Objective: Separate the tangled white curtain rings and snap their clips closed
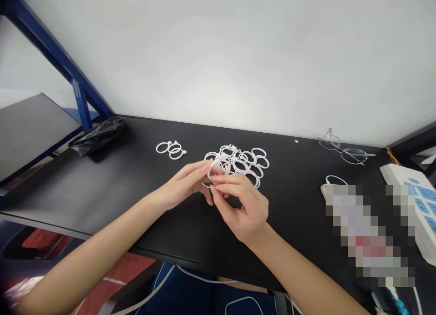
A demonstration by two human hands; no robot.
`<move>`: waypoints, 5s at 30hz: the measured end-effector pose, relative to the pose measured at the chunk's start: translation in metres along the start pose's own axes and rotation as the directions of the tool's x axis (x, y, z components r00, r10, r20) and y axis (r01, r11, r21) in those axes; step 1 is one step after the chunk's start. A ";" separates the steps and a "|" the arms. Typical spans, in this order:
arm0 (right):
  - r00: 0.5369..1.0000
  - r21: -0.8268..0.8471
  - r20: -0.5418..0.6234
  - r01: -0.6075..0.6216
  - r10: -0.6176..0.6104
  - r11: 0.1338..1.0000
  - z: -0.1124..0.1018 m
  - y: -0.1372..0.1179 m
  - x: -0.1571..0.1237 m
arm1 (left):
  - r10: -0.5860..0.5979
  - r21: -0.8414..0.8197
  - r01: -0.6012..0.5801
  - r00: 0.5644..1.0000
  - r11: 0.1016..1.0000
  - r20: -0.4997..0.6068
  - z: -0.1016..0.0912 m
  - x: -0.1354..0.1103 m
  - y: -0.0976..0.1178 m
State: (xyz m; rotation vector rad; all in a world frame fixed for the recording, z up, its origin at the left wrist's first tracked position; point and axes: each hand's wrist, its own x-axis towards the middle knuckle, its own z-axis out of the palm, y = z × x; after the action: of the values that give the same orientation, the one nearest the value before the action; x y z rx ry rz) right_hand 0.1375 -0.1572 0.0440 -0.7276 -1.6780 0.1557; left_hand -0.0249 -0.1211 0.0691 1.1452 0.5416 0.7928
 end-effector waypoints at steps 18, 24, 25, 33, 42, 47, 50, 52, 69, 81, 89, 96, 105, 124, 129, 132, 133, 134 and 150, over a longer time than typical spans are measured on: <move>1.000 -0.034 0.030 -0.006 0.007 0.999 -0.005 -0.001 0.001 | -0.021 -0.079 0.023 0.999 0.997 0.031 -0.006 0.002 0.000; 1.000 -0.077 0.002 -0.012 0.012 0.997 -0.003 0.000 0.001 | 0.031 0.003 -0.031 0.999 1.000 -0.020 -0.006 0.002 -0.002; 1.000 -0.084 -0.003 -0.011 0.011 0.996 -0.003 0.001 0.000 | 0.041 0.019 -0.041 0.999 0.999 -0.027 -0.005 0.002 -0.003; 0.999 0.016 -0.016 -0.050 0.050 0.999 -0.003 0.001 -0.005 | 0.362 0.339 -0.316 0.929 0.886 -0.081 0.001 -0.008 -0.014; 0.997 0.084 0.075 -0.042 0.035 0.996 -0.001 0.000 -0.003 | 0.485 0.515 -0.376 0.870 0.770 -0.090 0.002 -0.011 -0.017; 0.977 -0.001 0.213 -0.035 0.034 0.999 -0.003 0.000 0.000 | 0.507 0.567 -0.373 0.857 0.734 -0.092 0.006 -0.011 -0.013; 0.966 -0.052 0.254 -0.028 0.040 0.998 -0.005 0.001 -0.001 | 0.512 0.591 -0.379 0.857 0.713 -0.068 0.006 -0.012 -0.013; 0.961 -0.061 0.274 -0.010 0.026 0.998 -0.006 0.002 -0.001 | 0.514 0.604 -0.381 0.856 0.700 -0.055 0.004 -0.012 -0.014; 0.901 -0.008 0.433 -0.011 0.013 1.000 -0.003 0.011 0.001 | 0.662 0.629 -0.532 0.749 0.567 0.036 -0.007 -0.006 -0.017; 0.880 -0.036 0.476 0.028 -0.008 0.999 0.000 0.010 0.001 | 0.654 0.619 -0.539 0.754 0.572 0.052 -0.009 -0.006 -0.017; 0.871 -0.033 0.491 0.017 0.001 0.999 0.002 0.008 -0.002 | 0.652 0.664 -0.504 0.758 0.552 0.034 -0.008 -0.007 -0.016; 0.872 -0.036 0.488 -0.002 0.019 0.999 0.003 0.008 -0.003 | 0.625 0.678 -0.460 0.781 0.574 0.000 -0.009 -0.008 -0.017; 0.878 -0.040 0.478 0.007 0.013 0.999 0.003 0.007 -0.003 | 0.609 0.634 -0.466 0.793 0.617 -0.009 -0.012 -0.007 -0.020; 0.881 -0.087 0.474 0.064 -0.015 0.994 0.004 0.006 -0.003 | 0.522 0.584 -0.381 0.849 0.716 -0.086 -0.014 -0.008 -0.025; 0.876 -0.105 0.482 0.060 -0.002 0.993 0.004 0.007 -0.004 | 0.527 0.584 -0.380 0.844 0.717 -0.098 -0.015 -0.007 -0.026; 0.876 -0.121 0.483 0.071 -0.003 0.990 0.004 0.008 -0.005 | 0.521 0.583 -0.370 0.846 0.723 -0.110 -0.014 -0.007 -0.027; 0.877 -0.122 0.480 0.080 -0.011 0.989 0.004 0.008 -0.005 | 0.519 0.581 -0.363 0.846 0.728 -0.121 -0.014 -0.007 -0.027; 0.879 -0.123 0.475 0.091 -0.022 0.988 0.005 0.008 -0.006 | 0.516 0.579 -0.357 0.846 0.733 -0.132 -0.014 -0.007 -0.028; 0.884 -0.103 0.466 0.104 -0.044 0.989 0.009 0.006 -0.008 | 0.539 0.574 -0.379 0.832 0.726 -0.133 -0.011 -0.009 -0.026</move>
State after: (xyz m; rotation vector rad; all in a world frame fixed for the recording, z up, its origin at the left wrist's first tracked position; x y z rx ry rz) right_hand 0.1321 -0.1547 0.0324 -0.7570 -2.1872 0.1814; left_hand -0.0315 -0.1265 0.0410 1.7330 0.7622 1.3216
